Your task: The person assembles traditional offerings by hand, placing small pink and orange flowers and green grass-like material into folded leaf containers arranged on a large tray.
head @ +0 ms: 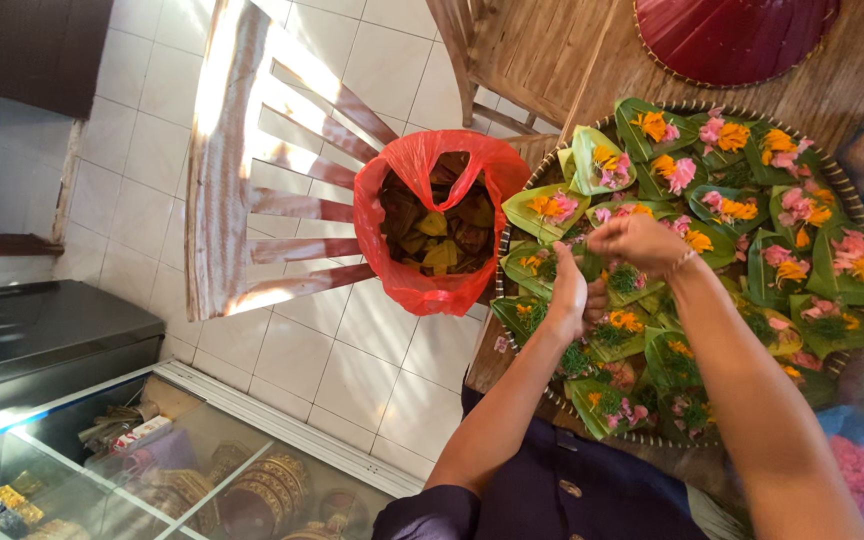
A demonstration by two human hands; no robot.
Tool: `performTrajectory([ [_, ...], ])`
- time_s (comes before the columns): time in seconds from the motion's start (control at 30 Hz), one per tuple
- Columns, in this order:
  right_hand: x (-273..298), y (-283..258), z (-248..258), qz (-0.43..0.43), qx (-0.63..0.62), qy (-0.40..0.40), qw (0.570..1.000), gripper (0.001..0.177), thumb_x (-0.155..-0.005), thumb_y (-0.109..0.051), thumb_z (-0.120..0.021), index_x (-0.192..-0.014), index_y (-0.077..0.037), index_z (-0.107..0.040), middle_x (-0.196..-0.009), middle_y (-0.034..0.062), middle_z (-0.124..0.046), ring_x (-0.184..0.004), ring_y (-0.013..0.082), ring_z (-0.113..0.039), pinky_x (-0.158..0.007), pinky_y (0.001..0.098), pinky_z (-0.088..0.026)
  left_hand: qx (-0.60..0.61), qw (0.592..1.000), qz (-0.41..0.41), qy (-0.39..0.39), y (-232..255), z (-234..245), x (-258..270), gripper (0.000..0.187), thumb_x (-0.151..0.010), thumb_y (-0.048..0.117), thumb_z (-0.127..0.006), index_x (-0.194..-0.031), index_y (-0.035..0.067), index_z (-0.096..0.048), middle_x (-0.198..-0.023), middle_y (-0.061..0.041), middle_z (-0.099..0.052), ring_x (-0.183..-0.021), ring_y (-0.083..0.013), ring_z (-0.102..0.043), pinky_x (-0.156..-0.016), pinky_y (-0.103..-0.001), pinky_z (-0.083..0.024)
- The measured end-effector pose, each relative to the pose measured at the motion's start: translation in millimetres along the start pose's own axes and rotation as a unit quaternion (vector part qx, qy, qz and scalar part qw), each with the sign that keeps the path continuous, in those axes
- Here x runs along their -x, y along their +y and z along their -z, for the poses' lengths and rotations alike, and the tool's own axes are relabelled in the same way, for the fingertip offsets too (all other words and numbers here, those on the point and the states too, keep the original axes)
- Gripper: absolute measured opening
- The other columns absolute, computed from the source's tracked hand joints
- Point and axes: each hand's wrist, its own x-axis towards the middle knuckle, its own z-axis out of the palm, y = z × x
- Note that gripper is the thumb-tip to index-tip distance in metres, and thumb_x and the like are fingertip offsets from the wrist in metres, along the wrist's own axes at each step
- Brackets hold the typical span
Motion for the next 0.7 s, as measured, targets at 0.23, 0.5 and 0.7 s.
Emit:
performTrajectory([
  [0.23, -43, -37, -40, 0.097, 0.070, 0.181, 0.976, 0.022, -0.081, -0.013, -0.083, -0.102, -0.008, -0.079, -0.092, 0.0039, -0.078, -0.077, 0.0093, -0.068, -0.071, 0.0276, -0.056, 0.139, 0.989, -0.009, 0.039, -22, 40, -33, 0.061, -0.111, 0.060, -0.026, -0.105, 0.007, -0.056, -0.068, 0.004, -0.040, -0.054, -0.0074, -0.035, -0.045, -0.024, -0.032],
  [0.5, 16, -79, -69, 0.167, 0.223, 0.331, 0.902, 0.033, -0.086, -0.029, -0.088, -0.098, -0.002, -0.071, -0.091, 0.0121, -0.073, -0.081, 0.0211, -0.070, -0.072, 0.0300, -0.057, 0.291, 0.952, -0.059, 0.071, -41, 71, -85, 0.041, -0.118, 0.044, -0.040, -0.101, 0.008, -0.049, -0.081, -0.004, -0.049, -0.070, -0.0146, -0.047, -0.059, -0.030, -0.047],
  [0.7, 121, -84, -82, 0.108, 0.272, 0.221, 0.930, 0.031, -0.085, -0.027, -0.083, -0.114, -0.018, -0.079, -0.093, 0.0103, -0.076, -0.083, 0.0175, -0.072, -0.076, 0.0306, -0.056, 0.274, 0.951, -0.052, 0.132, -32, 32, -101, 0.043, -0.115, 0.048, -0.038, -0.099, 0.009, -0.047, -0.084, -0.005, -0.047, -0.073, -0.0176, -0.049, -0.065, -0.035, -0.050],
])
